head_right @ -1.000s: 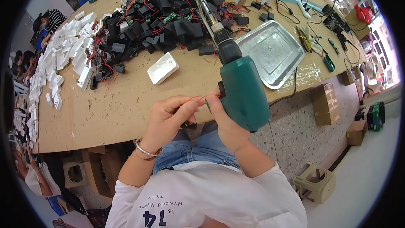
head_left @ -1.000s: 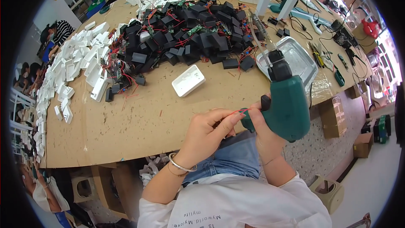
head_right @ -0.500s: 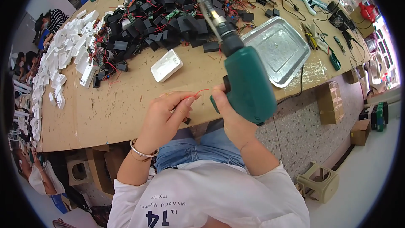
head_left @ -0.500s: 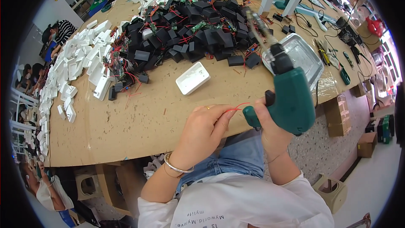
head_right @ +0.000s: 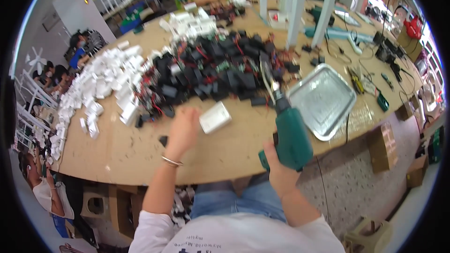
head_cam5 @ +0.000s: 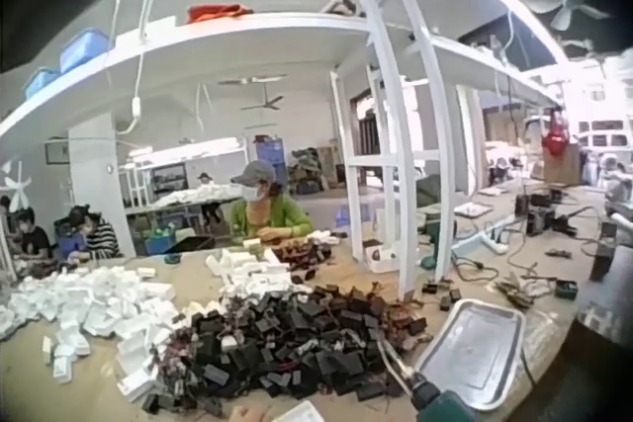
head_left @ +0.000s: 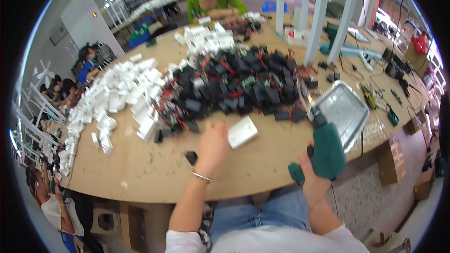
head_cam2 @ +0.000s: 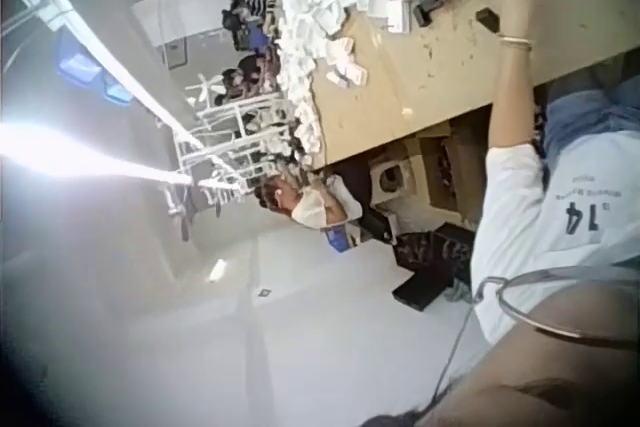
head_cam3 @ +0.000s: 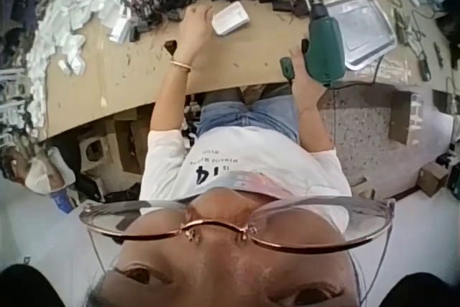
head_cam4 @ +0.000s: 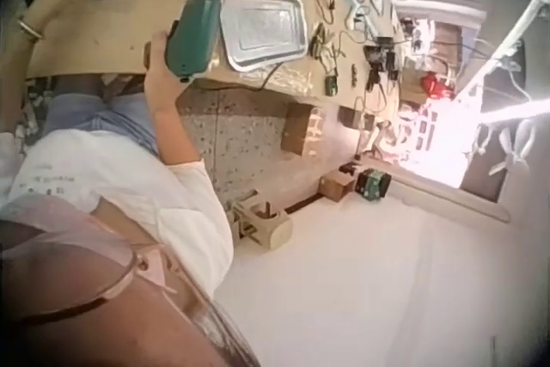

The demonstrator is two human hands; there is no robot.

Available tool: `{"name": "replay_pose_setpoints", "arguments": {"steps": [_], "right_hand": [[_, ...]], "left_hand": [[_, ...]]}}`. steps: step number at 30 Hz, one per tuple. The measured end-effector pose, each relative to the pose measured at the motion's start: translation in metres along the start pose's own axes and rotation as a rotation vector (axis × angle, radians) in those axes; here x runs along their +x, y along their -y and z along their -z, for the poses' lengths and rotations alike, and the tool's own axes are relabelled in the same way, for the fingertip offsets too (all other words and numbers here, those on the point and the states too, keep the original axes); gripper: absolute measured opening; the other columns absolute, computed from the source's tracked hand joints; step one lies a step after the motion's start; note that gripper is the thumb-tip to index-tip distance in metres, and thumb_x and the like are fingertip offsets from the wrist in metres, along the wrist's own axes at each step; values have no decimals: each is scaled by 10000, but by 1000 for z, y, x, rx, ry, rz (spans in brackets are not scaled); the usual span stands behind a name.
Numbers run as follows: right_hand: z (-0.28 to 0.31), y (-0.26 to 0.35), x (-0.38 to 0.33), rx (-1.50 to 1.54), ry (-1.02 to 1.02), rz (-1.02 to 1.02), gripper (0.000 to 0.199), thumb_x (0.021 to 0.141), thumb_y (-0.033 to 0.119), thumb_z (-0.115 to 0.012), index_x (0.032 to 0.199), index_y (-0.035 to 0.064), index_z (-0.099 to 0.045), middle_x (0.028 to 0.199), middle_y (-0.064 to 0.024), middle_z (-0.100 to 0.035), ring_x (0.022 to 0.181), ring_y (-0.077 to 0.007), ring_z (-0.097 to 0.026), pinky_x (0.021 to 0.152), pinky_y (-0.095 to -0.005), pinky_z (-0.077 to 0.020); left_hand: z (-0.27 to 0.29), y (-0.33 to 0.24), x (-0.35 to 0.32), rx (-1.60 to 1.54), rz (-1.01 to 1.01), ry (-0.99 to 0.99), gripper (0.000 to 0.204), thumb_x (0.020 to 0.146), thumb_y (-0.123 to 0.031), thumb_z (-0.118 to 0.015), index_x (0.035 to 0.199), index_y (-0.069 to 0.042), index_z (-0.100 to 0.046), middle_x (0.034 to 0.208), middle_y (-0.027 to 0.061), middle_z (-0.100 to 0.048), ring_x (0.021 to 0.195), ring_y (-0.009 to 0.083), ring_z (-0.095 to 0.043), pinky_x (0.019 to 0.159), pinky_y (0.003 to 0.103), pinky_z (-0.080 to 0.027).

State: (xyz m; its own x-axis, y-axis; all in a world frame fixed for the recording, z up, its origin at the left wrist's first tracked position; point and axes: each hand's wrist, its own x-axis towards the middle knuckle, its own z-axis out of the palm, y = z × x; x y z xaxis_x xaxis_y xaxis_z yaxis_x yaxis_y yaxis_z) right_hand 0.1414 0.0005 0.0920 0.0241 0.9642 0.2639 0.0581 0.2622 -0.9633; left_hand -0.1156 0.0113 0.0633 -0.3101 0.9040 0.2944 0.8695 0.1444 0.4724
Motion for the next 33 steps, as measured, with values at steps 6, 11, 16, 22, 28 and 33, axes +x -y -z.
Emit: {"name": "replay_pose_setpoints", "arguments": {"steps": [6, 11, 16, 22, 28, 33], "right_hand": [[7, 4, -15, 17, -79, -2, 197, 779, 127, -725, 917, 24, -629, 819, -4, -627, 739, -103, -585, 686, -270, -473], [15, -1, -18, -8, -82, -71, 175, 777, 122, -719, 896, 26, -633, 795, -8, -629, 728, -111, -596, 680, -272, -476], [26, -11, -20, 11, 54, -171, 422, 813, 73, -669, 1210, 4, -543, 1120, -51, -575, 1027, -142, -533, 909, -284, -414], [38, -25, -25, -39, -4, -184, 407, 818, 72, -646, 1199, -9, -530, 1107, -71, -571, 879, -126, -569, 786, -267, -464], [43, -32, -38, -10, 34, -157, 408, 819, 74, -648, 1193, -33, -525, 977, -68, -593, 816, -115, -565, 728, -257, -464], [47, -42, -41, 1, 104, -193, 415, 826, 62, -641, 1208, -41, -512, 940, -73, -593, 792, -117, -558, 708, -258, -458]], "left_hand": [[-42, -24, -35, 27, 6, 188, 234, 949, -204, -423, 918, 2, -530, 963, 219, -590, 826, 393, -583, 692, 472, -474], [-45, -40, -61, 66, -228, 97, 103, 864, -94, -504, 864, 3, -538, 1181, 137, -541, 808, 335, -599, 664, 450, -484], [-30, -41, -70, 157, -345, 47, 90, 826, -113, -581, 837, -25, -568, 1229, 140, -526, 784, 309, -567, 681, 392, -475], [-27, -42, -59, 99, -383, -91, 108, 813, -107, -631, 781, -34, -559, 1290, 139, -495, 924, 344, -554, 770, 395, -456], [-50, -54, -68, -387, -43, 158, 113, 851, -127, -624, 799, -32, -590, 1290, 158, -491, 949, 307, -579, 821, 381, -454], [-68, -58, -75, -193, -87, -70, 131, 842, -138, -648, 787, -37, -583, 1275, 128, -508, 973, 290, -573, 841, 389, -445]]}}
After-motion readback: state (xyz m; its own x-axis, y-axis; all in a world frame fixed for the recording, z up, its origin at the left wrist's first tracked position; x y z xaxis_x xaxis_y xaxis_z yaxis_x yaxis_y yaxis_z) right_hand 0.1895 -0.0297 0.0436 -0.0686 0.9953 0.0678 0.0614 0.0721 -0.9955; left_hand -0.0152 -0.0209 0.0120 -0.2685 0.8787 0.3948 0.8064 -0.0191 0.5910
